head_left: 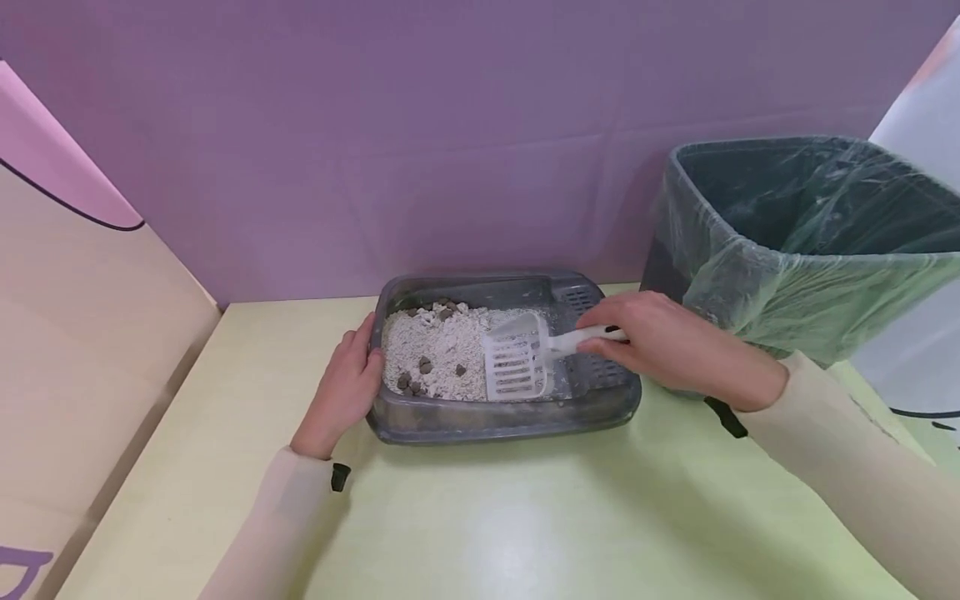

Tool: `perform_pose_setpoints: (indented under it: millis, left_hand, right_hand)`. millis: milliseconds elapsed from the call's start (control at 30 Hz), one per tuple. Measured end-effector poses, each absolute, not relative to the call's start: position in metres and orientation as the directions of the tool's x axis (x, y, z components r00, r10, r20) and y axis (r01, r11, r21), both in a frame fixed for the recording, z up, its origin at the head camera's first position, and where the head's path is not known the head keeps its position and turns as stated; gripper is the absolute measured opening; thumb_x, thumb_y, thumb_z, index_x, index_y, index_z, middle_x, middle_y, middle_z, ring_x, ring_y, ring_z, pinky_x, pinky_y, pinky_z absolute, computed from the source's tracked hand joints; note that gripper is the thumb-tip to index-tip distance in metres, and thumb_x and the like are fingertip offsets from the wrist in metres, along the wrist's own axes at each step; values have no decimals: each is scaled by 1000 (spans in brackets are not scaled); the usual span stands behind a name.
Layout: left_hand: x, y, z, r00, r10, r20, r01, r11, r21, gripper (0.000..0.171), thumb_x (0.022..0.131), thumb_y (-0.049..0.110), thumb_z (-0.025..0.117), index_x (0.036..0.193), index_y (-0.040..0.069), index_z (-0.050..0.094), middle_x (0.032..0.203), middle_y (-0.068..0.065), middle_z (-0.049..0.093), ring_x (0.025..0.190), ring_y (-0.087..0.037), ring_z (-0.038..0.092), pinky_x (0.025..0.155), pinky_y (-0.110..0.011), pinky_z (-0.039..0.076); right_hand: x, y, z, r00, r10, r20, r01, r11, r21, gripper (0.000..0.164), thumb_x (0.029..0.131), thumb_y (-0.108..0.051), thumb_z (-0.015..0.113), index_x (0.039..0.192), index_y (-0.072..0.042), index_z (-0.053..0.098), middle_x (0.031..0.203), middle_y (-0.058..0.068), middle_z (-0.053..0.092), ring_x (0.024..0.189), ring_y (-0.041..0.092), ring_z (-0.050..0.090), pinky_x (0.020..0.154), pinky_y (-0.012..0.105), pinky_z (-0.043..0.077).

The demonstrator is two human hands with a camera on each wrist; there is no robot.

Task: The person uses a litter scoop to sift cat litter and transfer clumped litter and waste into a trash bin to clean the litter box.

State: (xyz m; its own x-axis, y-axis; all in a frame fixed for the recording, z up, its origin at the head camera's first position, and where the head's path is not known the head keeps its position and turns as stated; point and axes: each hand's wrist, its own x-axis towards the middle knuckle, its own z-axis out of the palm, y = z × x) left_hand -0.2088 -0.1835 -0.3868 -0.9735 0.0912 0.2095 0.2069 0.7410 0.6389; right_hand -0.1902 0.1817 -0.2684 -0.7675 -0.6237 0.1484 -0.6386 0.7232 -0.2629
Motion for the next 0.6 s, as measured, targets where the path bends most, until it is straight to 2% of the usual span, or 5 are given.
perform_pose_setpoints:
  millis: [100,267,400,500,600]
  left_hand:
    - [-209,-184,-385,-975,96,202,204,747,633,55,99,21,31,150,4,20,123,-21,44,102,-31,43,86,-46,36]
    - [-209,-185,-386,-977,95,190,196,747,635,56,99,21,32,151,5,19,129,-21,42,108,-31,43,91,-48,36]
    - [-210,-184,-385,-977,105,188,203,741,641,56,99,22,32,151,6,19,131,-21,42,111,-31,43,92,-48,36]
    - [-210,-184,-383,-975,108,192,208,740,639,56,99,22,33,151,6,19,130,-21,42,110,-31,43,91,-48,37]
    - [-210,-185,-383,-975,95,202,205,742,639,56,99,22,33,151,6,20,128,-20,43,108,-30,43,91,-48,37]
  right_hand:
    - [-208,175,-278,-759,-651,17,-625,720,-301,30,89,-22,67,114,-7,68,107,2,66,88,16,63,75,37,50]
    - [-224,155,-290,-731,-670,-127,-599,720,-350,33,89,-24,66,117,-8,68,107,1,67,81,11,61,73,35,49]
    - [-222,150,-283,-755,-650,-82,-598,736,-318,33,88,-20,68,119,-7,67,114,5,65,93,17,62,78,38,49]
    - [-218,154,-271,-771,-636,-12,-612,747,-261,30,85,-14,71,115,-9,69,112,5,65,95,23,62,72,38,50]
    - [-221,155,-268,-771,-635,-39,-609,755,-242,28,85,-12,71,113,-11,71,111,4,66,95,23,62,72,39,50]
